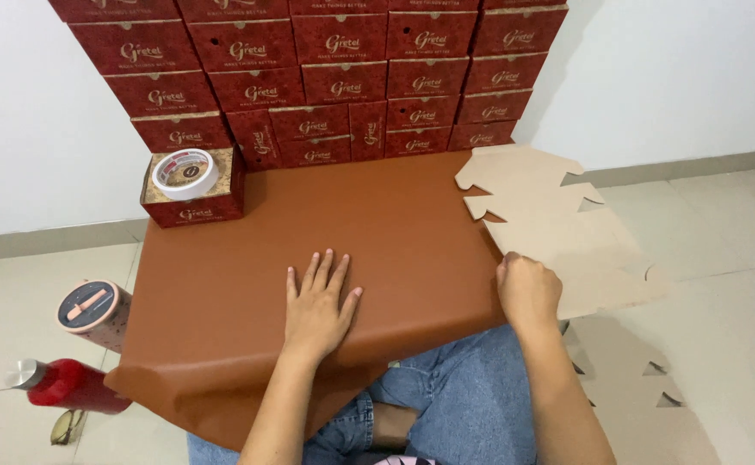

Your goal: Assembling a cardboard box by folding a flat template along pre-scored lines.

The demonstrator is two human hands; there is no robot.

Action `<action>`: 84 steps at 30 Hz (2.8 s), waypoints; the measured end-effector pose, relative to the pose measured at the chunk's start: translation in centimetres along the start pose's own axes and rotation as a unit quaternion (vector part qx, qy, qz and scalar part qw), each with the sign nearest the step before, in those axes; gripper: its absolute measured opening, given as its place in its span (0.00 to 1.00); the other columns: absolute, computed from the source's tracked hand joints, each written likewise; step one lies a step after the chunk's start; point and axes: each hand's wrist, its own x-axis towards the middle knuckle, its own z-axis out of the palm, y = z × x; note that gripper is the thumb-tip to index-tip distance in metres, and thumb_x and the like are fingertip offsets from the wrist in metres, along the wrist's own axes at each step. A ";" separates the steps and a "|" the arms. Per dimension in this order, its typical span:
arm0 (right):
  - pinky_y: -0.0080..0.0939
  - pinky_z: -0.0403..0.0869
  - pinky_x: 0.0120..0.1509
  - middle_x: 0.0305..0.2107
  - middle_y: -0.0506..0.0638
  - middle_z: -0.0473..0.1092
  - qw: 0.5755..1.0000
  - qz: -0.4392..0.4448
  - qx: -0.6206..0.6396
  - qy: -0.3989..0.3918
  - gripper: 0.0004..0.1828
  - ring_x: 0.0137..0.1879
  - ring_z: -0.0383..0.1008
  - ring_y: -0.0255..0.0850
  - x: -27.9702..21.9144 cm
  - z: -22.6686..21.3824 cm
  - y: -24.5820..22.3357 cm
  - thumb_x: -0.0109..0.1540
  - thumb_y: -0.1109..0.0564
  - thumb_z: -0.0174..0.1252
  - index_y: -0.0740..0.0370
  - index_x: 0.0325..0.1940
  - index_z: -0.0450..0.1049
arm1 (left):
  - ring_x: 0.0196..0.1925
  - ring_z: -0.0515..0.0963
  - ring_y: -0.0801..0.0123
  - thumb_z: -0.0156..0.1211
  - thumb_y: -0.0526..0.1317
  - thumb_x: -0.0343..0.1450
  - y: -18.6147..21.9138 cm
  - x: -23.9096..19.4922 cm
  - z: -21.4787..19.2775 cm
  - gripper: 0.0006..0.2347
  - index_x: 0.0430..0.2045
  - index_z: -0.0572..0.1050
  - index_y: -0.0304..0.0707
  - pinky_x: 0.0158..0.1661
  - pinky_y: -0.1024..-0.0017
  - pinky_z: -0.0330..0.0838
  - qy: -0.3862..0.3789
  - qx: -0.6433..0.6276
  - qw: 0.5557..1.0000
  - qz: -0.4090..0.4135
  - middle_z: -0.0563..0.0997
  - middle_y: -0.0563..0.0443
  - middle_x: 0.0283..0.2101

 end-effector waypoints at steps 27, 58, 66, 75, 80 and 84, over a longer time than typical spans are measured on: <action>0.46 0.73 0.52 0.42 0.49 0.79 0.827 0.206 0.477 0.215 0.03 0.44 0.79 0.47 -1.0 0.6 -2.4 0.54 0.57 0.68 0.54 0.30 0.80 | 0.77 0.53 0.58 0.43 0.56 0.76 -0.4 0.0 0.7 0.24 0.68 0.63 0.52 0.71 0.43 0.34 0.032 -0.024 0.999 0.007 0.61 0.47 0.72; 0.71 0.48 0.77 0.69 0.81 0.49 0.835 -0.328 0.441 -0.040 0.36 0.77 0.48 0.68 -15.8 -7.3 -19.7 0.68 0.52 0.48 0.75 0.74 0.45 | 0.75 0.54 0.44 0.61 0.32 0.66 -2.8 -5.1 -2.1 0.19 0.52 0.78 0.49 0.68 0.48 0.55 0.205 -0.178 0.961 0.058 0.63 0.47 0.69; 0.68 0.29 0.77 0.76 0.53 0.42 0.906 -0.373 0.178 -0.097 0.59 0.80 0.34 0.50 -11.9 -5.1 -11.6 0.49 0.38 0.74 0.40 0.78 0.49 | 0.78 0.51 0.51 0.47 0.19 0.62 -5.4 -4.4 -5.6 0.18 0.33 0.82 0.40 0.72 0.55 0.49 0.043 -0.247 0.968 -0.019 0.72 0.54 0.65; 0.47 0.64 0.72 0.54 0.43 0.76 0.905 -0.341 0.242 -0.072 0.20 0.65 0.71 0.39 -7.9 -7.6 -9.5 0.58 0.58 0.57 0.51 0.54 0.79 | 0.79 0.47 0.57 0.45 0.18 0.58 -6.0 -5.6 -6.7 0.29 0.45 0.82 0.52 0.73 0.49 0.36 0.040 -0.172 0.984 0.010 0.66 0.54 0.70; 0.47 0.72 0.59 0.39 0.45 0.80 0.912 -0.331 0.185 -0.156 0.10 0.45 0.79 0.43 -3.6 -10.4 -10.8 0.59 0.54 0.58 0.53 0.42 0.82 | 0.79 0.40 0.54 0.53 0.20 0.49 -6.0 -8.4 -7.9 0.33 0.47 0.84 0.49 0.70 0.41 0.17 -0.053 -0.278 0.958 0.036 0.65 0.54 0.71; 0.47 0.76 0.49 0.31 0.50 0.80 0.919 -0.317 0.105 -0.209 0.06 0.35 0.80 0.46 -0.9 -10.6 -12.9 0.60 0.52 0.60 0.55 0.36 0.78 | 0.79 0.45 0.55 0.84 0.49 0.41 -6.2 -8.4 -7.5 0.40 0.50 0.80 0.36 0.68 0.37 0.15 -0.047 -0.285 0.957 0.021 0.68 0.50 0.70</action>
